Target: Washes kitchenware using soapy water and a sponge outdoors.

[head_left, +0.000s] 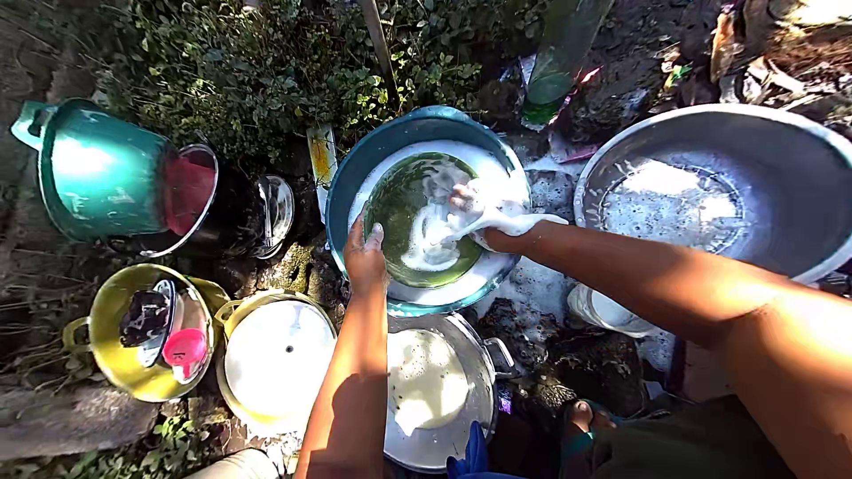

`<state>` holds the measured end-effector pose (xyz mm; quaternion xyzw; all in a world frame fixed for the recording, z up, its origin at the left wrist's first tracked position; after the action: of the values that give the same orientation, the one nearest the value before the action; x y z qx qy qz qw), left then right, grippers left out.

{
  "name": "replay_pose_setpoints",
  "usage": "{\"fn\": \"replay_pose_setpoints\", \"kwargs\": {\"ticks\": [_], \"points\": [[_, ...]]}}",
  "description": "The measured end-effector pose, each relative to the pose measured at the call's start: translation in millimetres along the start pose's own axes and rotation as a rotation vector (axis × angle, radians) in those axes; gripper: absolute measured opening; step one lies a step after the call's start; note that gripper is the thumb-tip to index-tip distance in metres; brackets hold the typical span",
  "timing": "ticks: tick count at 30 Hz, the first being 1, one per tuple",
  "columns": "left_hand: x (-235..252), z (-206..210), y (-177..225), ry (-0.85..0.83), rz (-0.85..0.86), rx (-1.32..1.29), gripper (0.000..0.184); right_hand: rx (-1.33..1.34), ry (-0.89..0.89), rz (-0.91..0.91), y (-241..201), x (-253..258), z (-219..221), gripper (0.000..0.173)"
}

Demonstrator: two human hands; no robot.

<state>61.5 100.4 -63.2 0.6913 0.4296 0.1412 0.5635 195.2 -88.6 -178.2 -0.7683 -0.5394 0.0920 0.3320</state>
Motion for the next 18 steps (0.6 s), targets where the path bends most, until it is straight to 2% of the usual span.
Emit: {"fn": "replay_pose_setpoints", "kwargs": {"ticks": [1,2,3,6,8,10,13,15,17,18], "points": [[0,4,3,0.03,0.048,-0.006,0.042,-0.112,-0.01,-0.036,-3,7,0,0.041],[-1,9,7,0.066,0.079,-0.019,0.042,-0.176,-0.069,-0.049,-15,14,3,0.039],[-3,16,10,0.095,0.089,-0.036,0.043,-0.129,-0.07,-0.024,-27,19,12,0.032],[-11,37,4,0.168,0.054,-0.093,0.045,0.326,-0.142,0.168,-79,39,24,0.03],[-17,44,-6,0.197,-0.035,-0.094,0.046,0.585,0.03,0.251,-118,48,9,0.031],[-18,41,-6,0.188,-0.135,-0.117,0.046,0.588,0.132,0.18,-140,38,-3,0.039],[-4,28,10,0.102,-0.199,-0.18,0.047,0.303,-0.006,-0.188,-120,16,-3,0.047],[7,10,17,0.066,-0.227,-0.142,0.048,0.138,-0.164,-0.283,-79,7,0,0.045],[15,2,19,0.024,-0.221,-0.094,0.049,-0.018,-0.115,-0.331,-39,0,0,0.039],[16,5,18,0.015,-0.199,-0.084,0.051,-0.058,-0.09,-0.318,-33,2,-1,0.038]]}}
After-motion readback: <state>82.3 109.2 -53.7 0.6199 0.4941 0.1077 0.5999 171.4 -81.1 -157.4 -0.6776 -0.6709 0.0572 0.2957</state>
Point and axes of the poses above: each hand's wrist, its own x-axis towards the middle knuckle, its own z-axis out of the palm, y = z × x, the point moved 5 cm from there along x, towards the middle knuckle, and after that the axes turned 14 degrees about -z, right-handed, at the moved point
